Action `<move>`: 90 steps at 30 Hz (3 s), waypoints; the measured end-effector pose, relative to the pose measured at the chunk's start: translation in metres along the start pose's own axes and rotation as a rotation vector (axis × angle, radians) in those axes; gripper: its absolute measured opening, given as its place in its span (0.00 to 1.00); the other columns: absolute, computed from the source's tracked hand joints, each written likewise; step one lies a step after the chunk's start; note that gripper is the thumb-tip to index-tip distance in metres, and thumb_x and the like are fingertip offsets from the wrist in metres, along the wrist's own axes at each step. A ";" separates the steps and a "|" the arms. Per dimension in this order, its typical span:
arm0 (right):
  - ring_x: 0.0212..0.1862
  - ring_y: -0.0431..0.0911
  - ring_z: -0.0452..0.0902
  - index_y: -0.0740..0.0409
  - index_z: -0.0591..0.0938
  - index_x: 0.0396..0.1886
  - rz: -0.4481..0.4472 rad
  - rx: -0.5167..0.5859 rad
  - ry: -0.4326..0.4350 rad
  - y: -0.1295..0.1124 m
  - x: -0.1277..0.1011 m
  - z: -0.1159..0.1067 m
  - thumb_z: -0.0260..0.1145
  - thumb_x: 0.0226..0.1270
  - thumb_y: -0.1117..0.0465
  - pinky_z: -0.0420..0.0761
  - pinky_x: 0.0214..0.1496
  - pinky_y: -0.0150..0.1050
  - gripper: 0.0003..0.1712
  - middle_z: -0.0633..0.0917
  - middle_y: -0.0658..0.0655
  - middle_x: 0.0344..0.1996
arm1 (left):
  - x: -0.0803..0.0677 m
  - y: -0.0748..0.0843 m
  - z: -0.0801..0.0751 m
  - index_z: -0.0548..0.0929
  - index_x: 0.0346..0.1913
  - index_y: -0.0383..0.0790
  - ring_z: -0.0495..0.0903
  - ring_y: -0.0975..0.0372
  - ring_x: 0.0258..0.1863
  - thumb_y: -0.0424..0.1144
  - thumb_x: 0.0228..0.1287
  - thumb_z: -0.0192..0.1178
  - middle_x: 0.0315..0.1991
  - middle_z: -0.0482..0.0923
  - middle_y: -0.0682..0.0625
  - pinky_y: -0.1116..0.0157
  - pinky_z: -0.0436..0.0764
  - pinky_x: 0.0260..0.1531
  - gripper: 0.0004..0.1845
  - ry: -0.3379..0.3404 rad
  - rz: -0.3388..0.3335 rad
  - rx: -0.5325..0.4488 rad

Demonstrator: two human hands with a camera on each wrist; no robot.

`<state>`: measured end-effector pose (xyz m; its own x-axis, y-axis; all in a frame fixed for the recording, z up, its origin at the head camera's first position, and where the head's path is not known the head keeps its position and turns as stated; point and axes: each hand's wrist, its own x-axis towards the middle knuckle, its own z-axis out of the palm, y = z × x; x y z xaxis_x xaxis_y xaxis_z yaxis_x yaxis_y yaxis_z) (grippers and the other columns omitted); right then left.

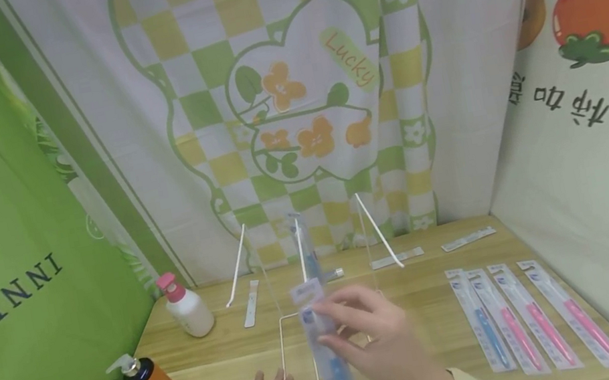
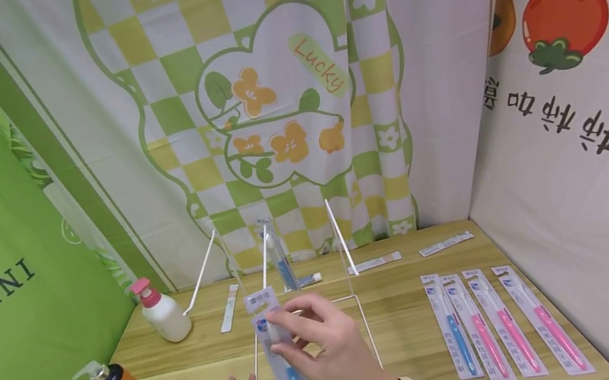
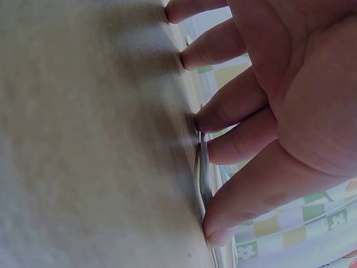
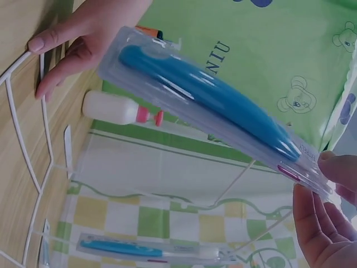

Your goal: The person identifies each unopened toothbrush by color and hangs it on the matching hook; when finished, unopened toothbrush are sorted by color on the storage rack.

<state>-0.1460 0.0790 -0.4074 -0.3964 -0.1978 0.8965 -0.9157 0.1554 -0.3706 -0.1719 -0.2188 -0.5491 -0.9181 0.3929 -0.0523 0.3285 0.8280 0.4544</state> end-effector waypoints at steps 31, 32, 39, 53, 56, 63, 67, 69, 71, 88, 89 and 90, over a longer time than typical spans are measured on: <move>0.45 0.50 0.88 0.64 0.83 0.57 0.086 -0.254 0.032 0.087 0.022 0.031 0.81 0.55 0.79 0.90 0.44 0.33 0.30 0.84 0.61 0.51 | 0.003 -0.001 0.002 0.85 0.68 0.40 0.67 0.18 0.68 0.59 0.57 0.79 0.72 0.77 0.38 0.15 0.66 0.54 0.40 -0.023 -0.016 -0.002; 0.45 0.50 0.88 0.64 0.83 0.57 0.091 -0.265 0.035 0.090 0.024 0.032 0.81 0.55 0.79 0.90 0.44 0.33 0.30 0.84 0.61 0.51 | 0.003 -0.001 0.002 0.85 0.68 0.39 0.67 0.18 0.68 0.59 0.57 0.79 0.72 0.77 0.38 0.15 0.67 0.54 0.40 -0.021 -0.014 0.000; 0.47 0.51 0.88 0.65 0.83 0.57 0.135 -0.291 0.040 0.106 0.034 0.039 0.79 0.57 0.79 0.90 0.46 0.32 0.28 0.83 0.62 0.50 | 0.002 -0.001 0.003 0.85 0.68 0.40 0.67 0.18 0.68 0.58 0.57 0.79 0.72 0.78 0.38 0.16 0.67 0.54 0.40 -0.017 -0.014 0.004; 0.50 0.52 0.86 0.65 0.83 0.59 0.160 -0.345 0.068 0.129 0.043 0.047 0.75 0.62 0.80 0.86 0.53 0.27 0.26 0.83 0.62 0.54 | 0.002 0.000 0.002 0.85 0.68 0.40 0.67 0.19 0.68 0.57 0.57 0.80 0.71 0.78 0.39 0.16 0.67 0.56 0.39 -0.010 -0.012 -0.004; 0.52 0.52 0.86 0.64 0.83 0.59 0.167 -0.353 0.071 0.131 0.044 0.048 0.74 0.64 0.79 0.86 0.54 0.28 0.24 0.83 0.61 0.55 | 0.002 0.001 0.001 0.85 0.68 0.41 0.67 0.19 0.68 0.57 0.57 0.80 0.71 0.78 0.39 0.17 0.67 0.57 0.39 -0.010 -0.015 -0.004; 0.52 0.54 0.86 0.65 0.83 0.59 0.156 -0.361 0.087 0.135 0.046 0.050 0.76 0.63 0.79 0.88 0.53 0.32 0.25 0.83 0.63 0.54 | 0.001 0.000 0.002 0.85 0.68 0.41 0.67 0.19 0.68 0.56 0.57 0.80 0.71 0.78 0.39 0.16 0.67 0.56 0.39 0.001 -0.012 -0.006; 0.51 0.54 0.86 0.65 0.83 0.58 0.148 -0.383 0.089 0.136 0.046 0.049 0.77 0.61 0.79 0.88 0.53 0.31 0.25 0.83 0.63 0.54 | 0.001 -0.001 0.003 0.85 0.68 0.41 0.67 0.19 0.68 0.57 0.57 0.80 0.71 0.78 0.40 0.16 0.67 0.55 0.39 0.002 -0.012 -0.011; 0.51 0.53 0.86 0.64 0.83 0.58 0.139 -0.392 0.092 0.136 0.047 0.049 0.77 0.61 0.78 0.88 0.53 0.32 0.25 0.83 0.63 0.53 | 0.002 -0.001 0.002 0.85 0.68 0.40 0.67 0.18 0.68 0.57 0.57 0.80 0.71 0.78 0.39 0.16 0.67 0.55 0.39 -0.002 -0.010 -0.011; 0.49 0.53 0.87 0.64 0.84 0.57 0.125 -0.410 0.097 0.136 0.047 0.049 0.78 0.60 0.78 0.89 0.52 0.33 0.25 0.83 0.63 0.53 | 0.002 -0.001 0.001 0.85 0.68 0.40 0.67 0.18 0.67 0.57 0.57 0.80 0.71 0.78 0.38 0.16 0.67 0.54 0.39 -0.007 -0.009 -0.012; 0.49 0.53 0.88 0.64 0.83 0.56 0.124 -0.437 0.111 0.140 0.042 0.048 0.75 0.65 0.76 0.89 0.54 0.36 0.20 0.84 0.63 0.52 | 0.002 0.001 0.002 0.86 0.68 0.40 0.67 0.17 0.67 0.55 0.58 0.80 0.72 0.77 0.37 0.16 0.67 0.56 0.38 -0.018 -0.012 -0.003; 0.48 0.53 0.88 0.64 0.83 0.56 0.121 -0.441 0.115 0.140 0.041 0.048 0.75 0.65 0.76 0.90 0.53 0.36 0.21 0.84 0.63 0.52 | 0.002 0.001 0.002 0.86 0.68 0.40 0.67 0.17 0.67 0.55 0.58 0.80 0.72 0.77 0.37 0.16 0.67 0.56 0.38 -0.018 -0.011 -0.001; 0.48 0.53 0.88 0.64 0.83 0.56 0.124 -0.443 0.116 0.140 0.040 0.047 0.76 0.64 0.76 0.90 0.52 0.36 0.21 0.84 0.63 0.53 | 0.002 0.001 0.003 0.86 0.68 0.40 0.67 0.17 0.67 0.55 0.58 0.80 0.72 0.77 0.37 0.16 0.66 0.56 0.38 -0.016 -0.010 -0.002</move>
<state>-0.2935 0.0473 -0.4346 -0.4677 -0.0463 0.8827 -0.7358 0.5736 -0.3599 -0.1727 -0.2163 -0.5510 -0.9175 0.3913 -0.0713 0.3191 0.8312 0.4552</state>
